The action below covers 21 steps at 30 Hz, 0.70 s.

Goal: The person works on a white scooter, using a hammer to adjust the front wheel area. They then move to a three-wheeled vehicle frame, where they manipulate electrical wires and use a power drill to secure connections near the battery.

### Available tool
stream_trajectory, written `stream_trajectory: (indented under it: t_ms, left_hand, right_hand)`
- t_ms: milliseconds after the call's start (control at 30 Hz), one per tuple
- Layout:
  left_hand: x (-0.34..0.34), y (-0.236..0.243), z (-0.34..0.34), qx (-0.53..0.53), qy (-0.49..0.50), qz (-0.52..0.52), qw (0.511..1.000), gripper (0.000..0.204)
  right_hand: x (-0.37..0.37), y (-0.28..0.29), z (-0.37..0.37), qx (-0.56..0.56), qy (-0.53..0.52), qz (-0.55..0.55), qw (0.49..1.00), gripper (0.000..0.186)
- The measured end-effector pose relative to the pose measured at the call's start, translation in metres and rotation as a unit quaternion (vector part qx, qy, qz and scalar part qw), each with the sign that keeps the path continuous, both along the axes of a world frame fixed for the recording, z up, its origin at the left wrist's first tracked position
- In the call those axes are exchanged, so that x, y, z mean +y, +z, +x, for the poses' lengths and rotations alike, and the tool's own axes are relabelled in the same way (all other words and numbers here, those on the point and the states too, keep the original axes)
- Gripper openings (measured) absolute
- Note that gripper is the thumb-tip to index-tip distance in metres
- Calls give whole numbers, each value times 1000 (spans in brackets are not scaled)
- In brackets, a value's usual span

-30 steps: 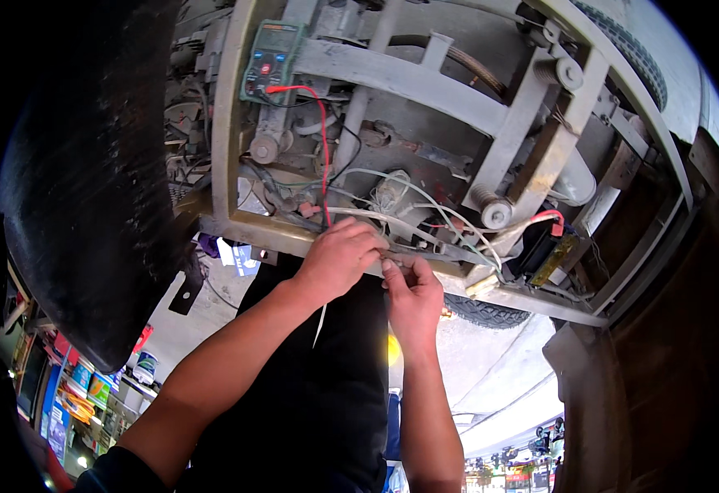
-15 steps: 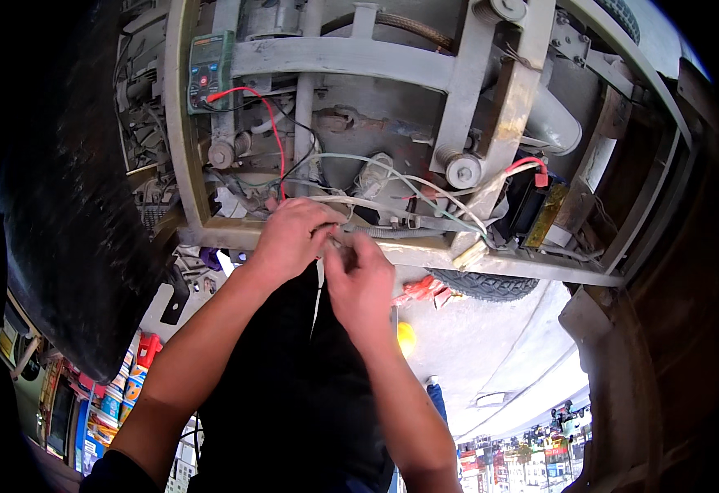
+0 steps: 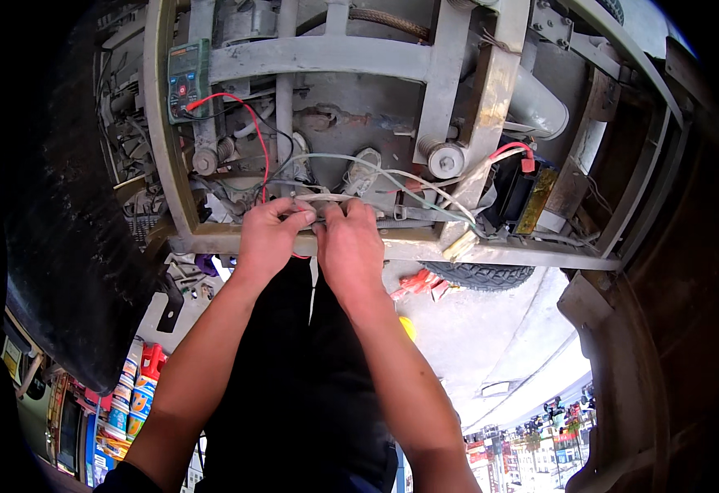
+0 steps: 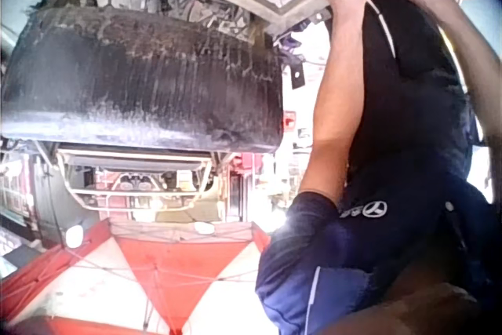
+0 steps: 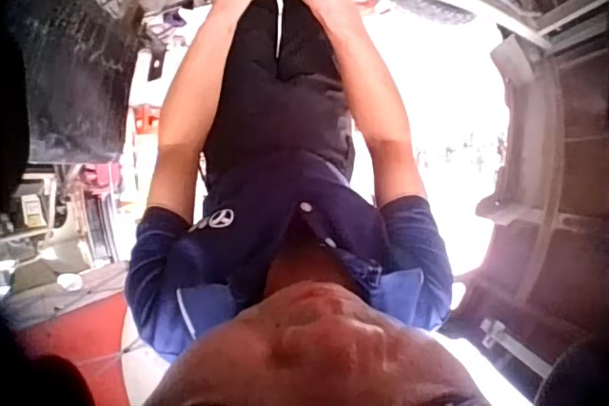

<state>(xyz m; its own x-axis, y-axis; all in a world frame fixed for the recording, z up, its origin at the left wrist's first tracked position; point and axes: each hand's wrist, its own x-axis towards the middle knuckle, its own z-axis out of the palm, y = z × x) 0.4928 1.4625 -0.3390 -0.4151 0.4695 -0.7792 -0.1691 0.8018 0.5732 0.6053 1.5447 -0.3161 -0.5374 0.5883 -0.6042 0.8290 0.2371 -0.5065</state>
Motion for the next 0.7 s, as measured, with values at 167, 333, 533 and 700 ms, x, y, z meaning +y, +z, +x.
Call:
stream_trajectory:
  t_ms: [167,333,533,700]
  left_hand:
    - [-6,-2,7,136,-27,27,990,13]
    - [-2,6,21,236,-84,18,968,15]
    - [-7,38,19,294,-175,95,935,16]
    - [-33,69,0,128,-178,61,974,20]
  right_hand:
    - [-6,-12,6,18,-11,22,1000,20]
    - [-5,-15,10,-11,20,26,999,16]
    - [-1,-6,19,72,-33,21,997,16]
    - [7,51,53,-16,-186,-95,978,19]
